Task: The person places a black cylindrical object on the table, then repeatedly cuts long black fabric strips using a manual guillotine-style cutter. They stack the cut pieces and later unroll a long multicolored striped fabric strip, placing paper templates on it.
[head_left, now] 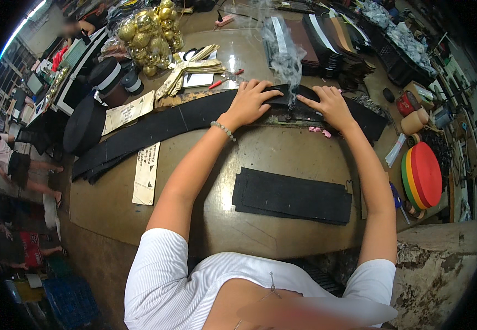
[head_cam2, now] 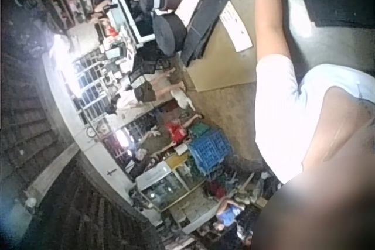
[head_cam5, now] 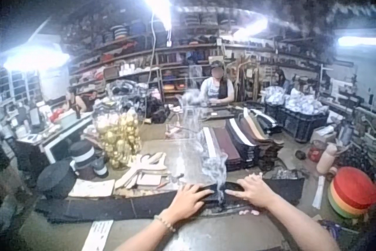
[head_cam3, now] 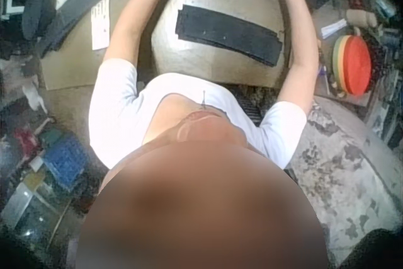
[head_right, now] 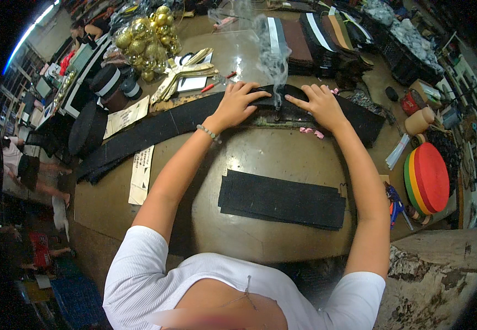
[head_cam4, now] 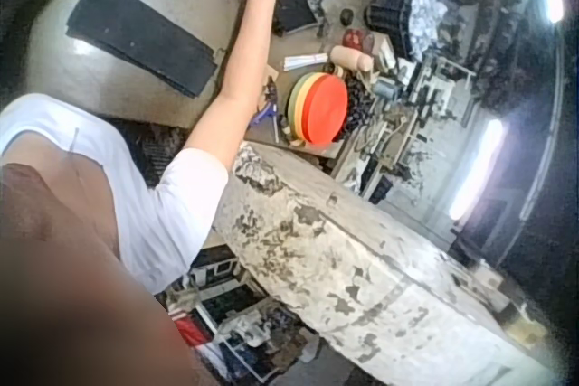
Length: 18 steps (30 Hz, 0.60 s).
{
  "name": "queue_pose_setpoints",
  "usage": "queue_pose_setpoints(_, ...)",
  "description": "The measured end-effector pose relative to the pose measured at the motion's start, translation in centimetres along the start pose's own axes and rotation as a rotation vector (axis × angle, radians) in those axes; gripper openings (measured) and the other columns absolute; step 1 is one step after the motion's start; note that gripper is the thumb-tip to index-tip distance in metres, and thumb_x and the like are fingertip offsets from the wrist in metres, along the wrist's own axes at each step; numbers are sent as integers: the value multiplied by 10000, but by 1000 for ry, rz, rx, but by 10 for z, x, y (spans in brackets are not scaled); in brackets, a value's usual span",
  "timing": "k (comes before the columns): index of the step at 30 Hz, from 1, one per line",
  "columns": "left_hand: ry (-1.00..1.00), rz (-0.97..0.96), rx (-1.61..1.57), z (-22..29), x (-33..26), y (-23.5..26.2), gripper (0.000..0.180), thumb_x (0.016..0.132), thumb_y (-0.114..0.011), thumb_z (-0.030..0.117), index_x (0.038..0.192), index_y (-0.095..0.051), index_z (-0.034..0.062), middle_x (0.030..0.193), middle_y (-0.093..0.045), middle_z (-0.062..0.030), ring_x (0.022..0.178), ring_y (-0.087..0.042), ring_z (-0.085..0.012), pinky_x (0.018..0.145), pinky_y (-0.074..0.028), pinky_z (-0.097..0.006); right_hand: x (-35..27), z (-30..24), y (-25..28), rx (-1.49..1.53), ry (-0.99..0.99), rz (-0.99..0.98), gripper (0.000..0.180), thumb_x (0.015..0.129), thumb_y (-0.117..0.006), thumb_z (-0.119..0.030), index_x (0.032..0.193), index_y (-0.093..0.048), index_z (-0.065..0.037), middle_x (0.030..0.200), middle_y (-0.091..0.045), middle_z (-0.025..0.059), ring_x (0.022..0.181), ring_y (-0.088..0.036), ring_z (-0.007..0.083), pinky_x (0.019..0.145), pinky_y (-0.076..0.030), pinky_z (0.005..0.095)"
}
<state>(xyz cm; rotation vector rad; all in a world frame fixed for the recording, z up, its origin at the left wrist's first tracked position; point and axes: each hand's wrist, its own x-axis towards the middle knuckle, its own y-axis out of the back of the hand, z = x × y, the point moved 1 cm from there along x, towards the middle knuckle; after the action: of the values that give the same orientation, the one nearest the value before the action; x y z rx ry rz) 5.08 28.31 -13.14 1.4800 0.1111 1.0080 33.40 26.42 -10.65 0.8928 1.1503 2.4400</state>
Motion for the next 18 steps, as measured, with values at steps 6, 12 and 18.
queue_pose_setpoints(6,26,-59,-67,-2,0,2,457,830,-622,130,1270,-630,256,1326,-540,-75,1222,-452,-287,1033,-315,-436,0,3,3,6,18,-7,712,816,-549,-12,1410,-507,-402,1144,-560,73,997,-551,231,861,-435,360)
queue_pose_setpoints(12,-19,-2,-91,-7,0,0,419,841,-594,137,1242,-650,244,1287,-565,-67,1181,-459,-289,1006,-337,-436,1,4,6,47,15,3,701,798,-554,-8,1369,-554,-415,1158,-549,63,970,-533,249,859,-454,388)
queue_pose_setpoints(18,-43,1,-132,-8,1,5,422,833,-574,109,1230,-649,232,1324,-549,-54,1181,-459,-292,1003,-343,-436,3,9,13,153,-20,-66,637,820,-583,-32,1362,-573,-367,1170,-574,71,988,-547,259,875,-447,377)
